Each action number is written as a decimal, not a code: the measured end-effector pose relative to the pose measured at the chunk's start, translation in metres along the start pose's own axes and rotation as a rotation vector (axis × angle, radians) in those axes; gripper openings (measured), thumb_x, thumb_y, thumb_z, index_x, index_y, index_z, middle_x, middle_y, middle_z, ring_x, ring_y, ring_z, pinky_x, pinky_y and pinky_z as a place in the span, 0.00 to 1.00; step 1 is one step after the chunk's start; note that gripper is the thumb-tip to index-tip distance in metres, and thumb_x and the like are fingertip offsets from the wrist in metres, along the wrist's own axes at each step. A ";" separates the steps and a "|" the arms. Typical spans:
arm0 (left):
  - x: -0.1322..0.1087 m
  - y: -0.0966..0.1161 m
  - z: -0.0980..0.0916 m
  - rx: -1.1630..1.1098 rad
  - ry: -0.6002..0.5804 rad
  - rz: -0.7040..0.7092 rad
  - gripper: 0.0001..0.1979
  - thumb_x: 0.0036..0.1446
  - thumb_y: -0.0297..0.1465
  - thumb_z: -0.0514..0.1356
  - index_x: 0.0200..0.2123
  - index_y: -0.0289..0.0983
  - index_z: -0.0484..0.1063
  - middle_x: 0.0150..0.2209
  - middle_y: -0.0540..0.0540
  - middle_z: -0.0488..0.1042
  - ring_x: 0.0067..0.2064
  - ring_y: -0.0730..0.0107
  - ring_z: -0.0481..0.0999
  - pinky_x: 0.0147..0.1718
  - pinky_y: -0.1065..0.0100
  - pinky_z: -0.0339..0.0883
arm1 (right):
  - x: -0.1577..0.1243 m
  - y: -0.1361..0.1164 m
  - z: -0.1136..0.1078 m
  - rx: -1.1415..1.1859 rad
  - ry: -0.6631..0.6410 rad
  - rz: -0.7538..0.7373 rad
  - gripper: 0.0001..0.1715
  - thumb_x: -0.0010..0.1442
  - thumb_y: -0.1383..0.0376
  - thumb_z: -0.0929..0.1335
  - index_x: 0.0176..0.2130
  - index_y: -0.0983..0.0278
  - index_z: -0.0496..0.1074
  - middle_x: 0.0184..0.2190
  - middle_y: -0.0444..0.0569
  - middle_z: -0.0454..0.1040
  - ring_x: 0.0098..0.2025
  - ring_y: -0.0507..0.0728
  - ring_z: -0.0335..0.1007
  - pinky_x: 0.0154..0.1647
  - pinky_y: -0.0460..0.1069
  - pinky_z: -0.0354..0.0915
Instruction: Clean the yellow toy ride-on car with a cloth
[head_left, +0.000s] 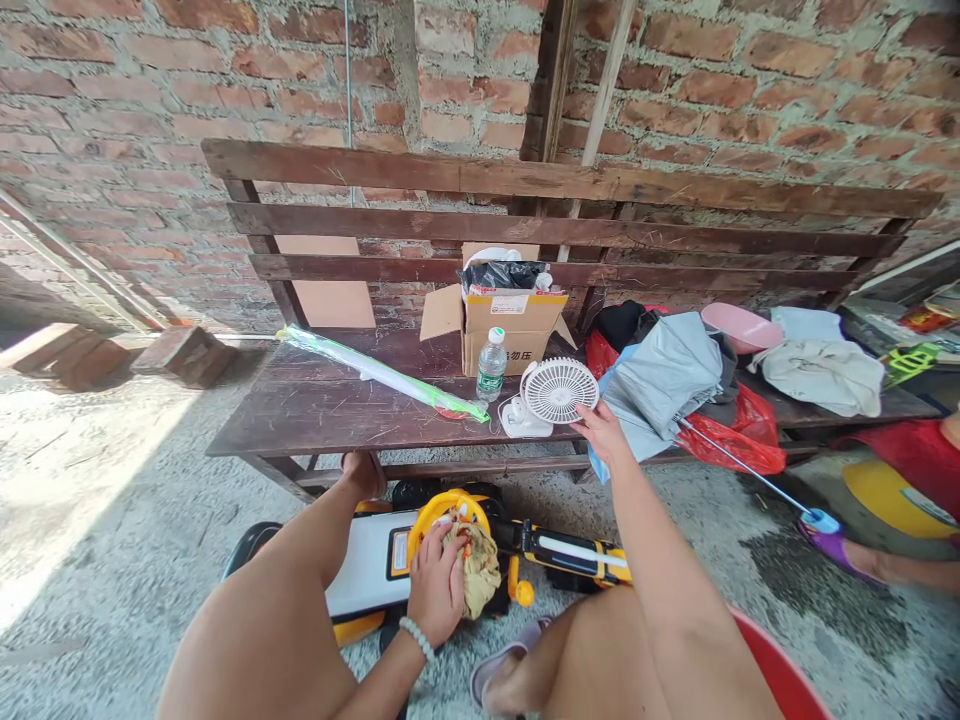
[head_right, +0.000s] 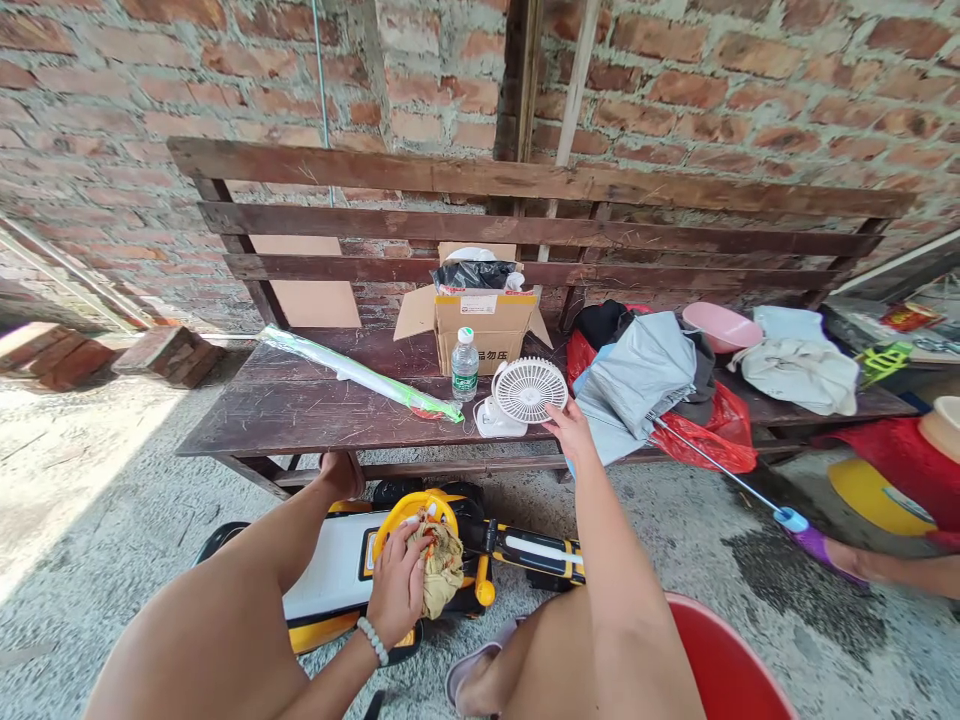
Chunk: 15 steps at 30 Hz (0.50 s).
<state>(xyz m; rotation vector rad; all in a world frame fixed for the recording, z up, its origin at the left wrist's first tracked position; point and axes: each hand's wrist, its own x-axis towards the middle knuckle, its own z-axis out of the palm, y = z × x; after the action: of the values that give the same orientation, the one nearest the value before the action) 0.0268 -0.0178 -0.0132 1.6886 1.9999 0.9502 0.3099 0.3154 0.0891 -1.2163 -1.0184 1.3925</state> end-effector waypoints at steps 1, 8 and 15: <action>0.000 0.000 0.000 0.008 0.003 0.006 0.20 0.67 0.30 0.53 0.55 0.41 0.81 0.66 0.36 0.73 0.71 0.41 0.67 0.67 0.35 0.63 | 0.001 0.000 0.000 0.001 -0.008 0.002 0.37 0.43 0.50 0.84 0.51 0.53 0.76 0.54 0.46 0.81 0.58 0.63 0.76 0.59 0.62 0.75; 0.002 0.003 -0.001 0.047 0.033 0.024 0.21 0.68 0.30 0.52 0.55 0.42 0.81 0.65 0.37 0.74 0.70 0.43 0.68 0.64 0.39 0.67 | 0.000 0.003 0.002 0.032 -0.014 -0.011 0.36 0.43 0.50 0.83 0.50 0.52 0.76 0.56 0.46 0.80 0.59 0.62 0.76 0.63 0.66 0.70; 0.002 0.002 0.000 0.081 0.009 0.020 0.21 0.68 0.30 0.52 0.55 0.41 0.81 0.66 0.37 0.73 0.70 0.43 0.68 0.65 0.38 0.67 | -0.003 0.004 0.005 0.043 0.013 0.003 0.36 0.42 0.52 0.84 0.47 0.53 0.73 0.52 0.44 0.80 0.58 0.61 0.76 0.62 0.67 0.71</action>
<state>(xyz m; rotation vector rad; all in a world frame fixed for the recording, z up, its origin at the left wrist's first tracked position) 0.0278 -0.0162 -0.0112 1.7527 2.0565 0.8958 0.3046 0.3117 0.0859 -1.1944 -0.9734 1.4007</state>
